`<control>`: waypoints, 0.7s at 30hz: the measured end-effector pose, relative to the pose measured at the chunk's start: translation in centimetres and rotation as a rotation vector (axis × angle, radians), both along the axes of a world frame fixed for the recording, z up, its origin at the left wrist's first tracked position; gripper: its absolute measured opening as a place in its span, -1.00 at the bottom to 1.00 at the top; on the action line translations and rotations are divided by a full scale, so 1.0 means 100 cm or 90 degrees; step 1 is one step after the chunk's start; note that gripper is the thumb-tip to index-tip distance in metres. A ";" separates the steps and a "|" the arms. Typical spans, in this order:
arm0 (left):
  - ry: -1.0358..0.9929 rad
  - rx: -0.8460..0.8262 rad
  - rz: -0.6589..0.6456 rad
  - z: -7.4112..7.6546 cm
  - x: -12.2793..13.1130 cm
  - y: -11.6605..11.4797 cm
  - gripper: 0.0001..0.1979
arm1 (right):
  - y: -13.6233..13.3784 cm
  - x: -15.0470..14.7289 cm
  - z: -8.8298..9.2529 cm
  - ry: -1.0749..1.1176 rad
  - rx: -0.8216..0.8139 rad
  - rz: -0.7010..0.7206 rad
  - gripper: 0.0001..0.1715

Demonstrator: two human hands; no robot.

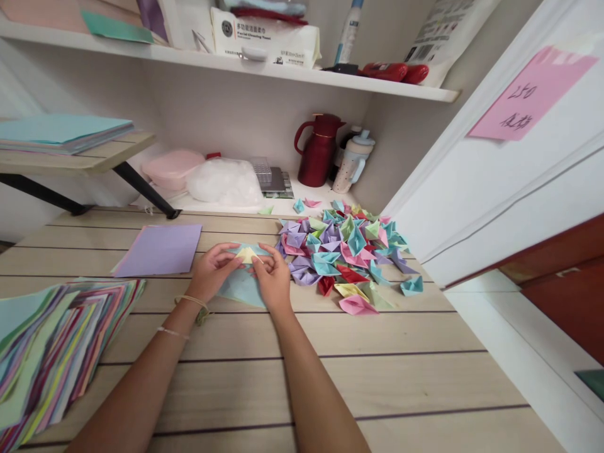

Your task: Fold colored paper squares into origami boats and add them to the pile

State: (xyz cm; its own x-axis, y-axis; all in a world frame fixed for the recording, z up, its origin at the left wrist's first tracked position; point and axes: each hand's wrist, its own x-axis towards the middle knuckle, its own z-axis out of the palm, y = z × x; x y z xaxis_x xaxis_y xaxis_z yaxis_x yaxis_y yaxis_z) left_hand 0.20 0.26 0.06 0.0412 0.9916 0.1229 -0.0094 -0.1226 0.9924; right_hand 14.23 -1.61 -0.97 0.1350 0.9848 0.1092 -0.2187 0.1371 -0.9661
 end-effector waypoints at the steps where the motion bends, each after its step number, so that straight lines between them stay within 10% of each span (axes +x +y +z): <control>1: 0.005 0.003 -0.001 0.000 0.000 0.000 -0.66 | 0.000 0.000 0.000 0.007 0.000 -0.001 -0.51; 21: 0.150 0.061 -0.021 0.001 0.005 -0.006 -0.74 | -0.004 0.001 -0.004 -0.306 0.086 -0.038 -0.65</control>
State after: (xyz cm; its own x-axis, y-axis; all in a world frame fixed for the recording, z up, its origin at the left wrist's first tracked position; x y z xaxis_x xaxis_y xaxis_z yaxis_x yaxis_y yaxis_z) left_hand 0.69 -0.31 0.11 0.1126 0.9735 0.1992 0.2156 -0.2196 0.9515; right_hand 14.34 -1.97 -1.37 0.0944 0.9496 0.2989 0.2591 0.2665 -0.9284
